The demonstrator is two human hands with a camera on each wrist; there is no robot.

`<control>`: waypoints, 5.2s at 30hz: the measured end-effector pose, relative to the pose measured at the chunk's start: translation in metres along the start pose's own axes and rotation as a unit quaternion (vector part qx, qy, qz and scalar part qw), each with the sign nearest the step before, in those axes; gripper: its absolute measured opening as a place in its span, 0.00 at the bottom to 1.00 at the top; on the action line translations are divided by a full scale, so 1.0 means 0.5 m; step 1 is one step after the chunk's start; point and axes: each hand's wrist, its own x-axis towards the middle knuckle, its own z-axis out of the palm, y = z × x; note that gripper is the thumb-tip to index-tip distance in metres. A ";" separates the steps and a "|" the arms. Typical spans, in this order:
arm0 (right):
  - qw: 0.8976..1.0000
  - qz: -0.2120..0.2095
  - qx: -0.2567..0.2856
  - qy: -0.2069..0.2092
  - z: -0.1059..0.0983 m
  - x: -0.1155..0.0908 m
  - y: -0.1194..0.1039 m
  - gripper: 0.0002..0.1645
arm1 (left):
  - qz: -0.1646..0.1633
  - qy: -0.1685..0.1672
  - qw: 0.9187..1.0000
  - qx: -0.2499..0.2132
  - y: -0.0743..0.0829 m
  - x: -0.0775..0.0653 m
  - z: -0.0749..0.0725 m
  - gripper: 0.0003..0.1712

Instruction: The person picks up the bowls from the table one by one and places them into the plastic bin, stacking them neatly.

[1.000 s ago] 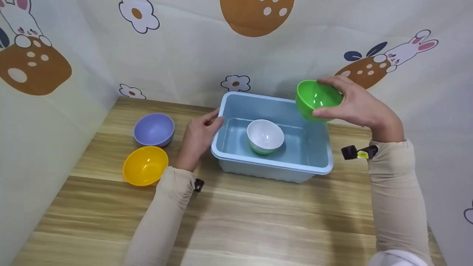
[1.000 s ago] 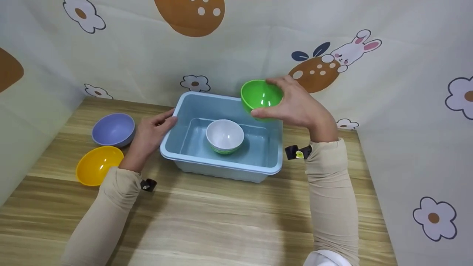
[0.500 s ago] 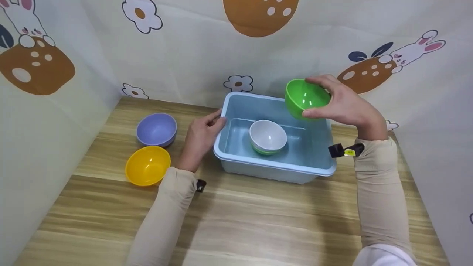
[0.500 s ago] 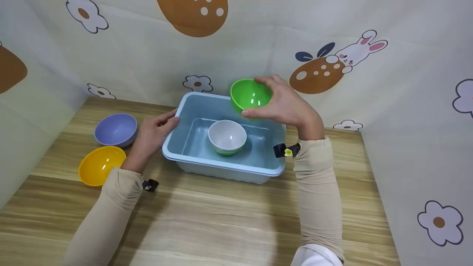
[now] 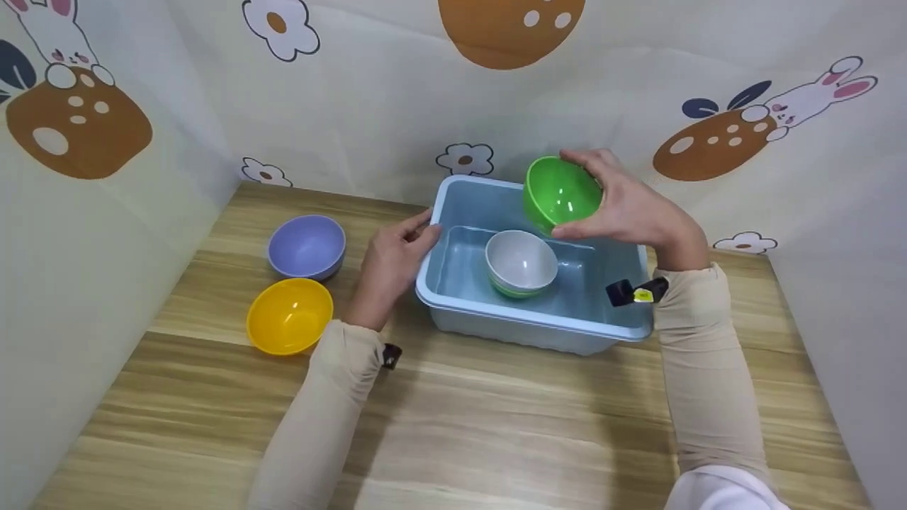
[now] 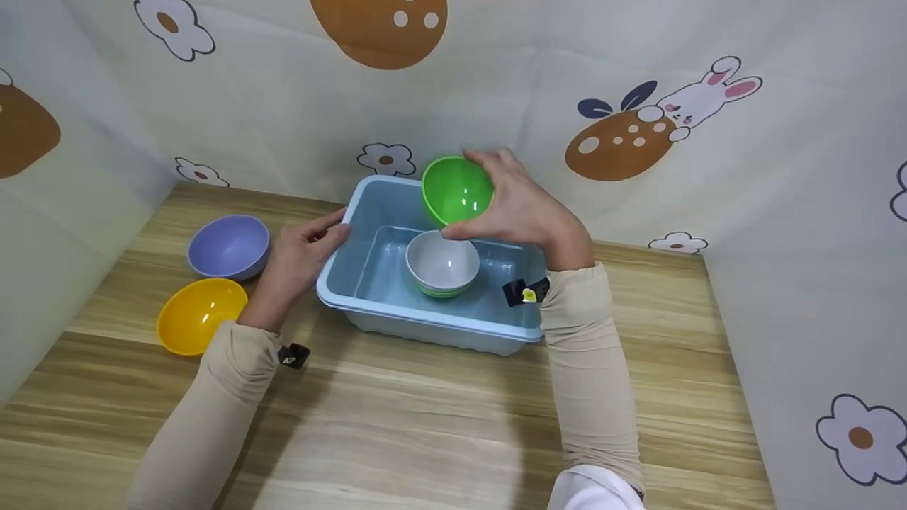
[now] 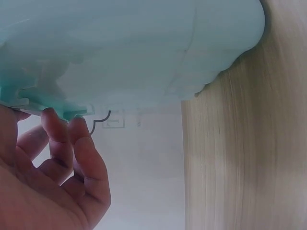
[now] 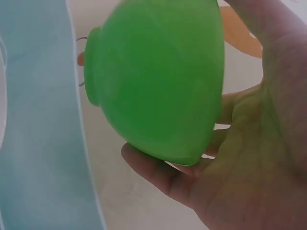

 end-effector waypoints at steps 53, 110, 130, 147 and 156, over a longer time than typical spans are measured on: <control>0.983 -0.019 -0.128 -0.129 0.117 0.071 0.026 0.69 | 0.009 0.002 1.000 -0.007 -0.006 0.003 0.002 0.27; 0.968 0.024 -0.161 -0.191 0.145 0.076 0.039 0.66 | 0.014 0.005 1.000 -0.004 -0.003 0.001 0.001 0.28; 0.966 0.043 -0.174 -0.188 0.126 0.078 0.034 0.52 | 0.051 0.069 0.986 0.141 0.019 -0.018 -0.004 0.28; 0.995 0.068 -0.060 -0.047 0.011 0.046 -0.012 0.40 | 0.157 0.148 0.963 0.162 0.046 -0.070 -0.043 0.14; 0.993 0.105 -0.038 0.050 -0.051 -0.017 0.001 0.28 | 0.164 0.187 0.951 0.184 0.028 -0.106 -0.108 0.19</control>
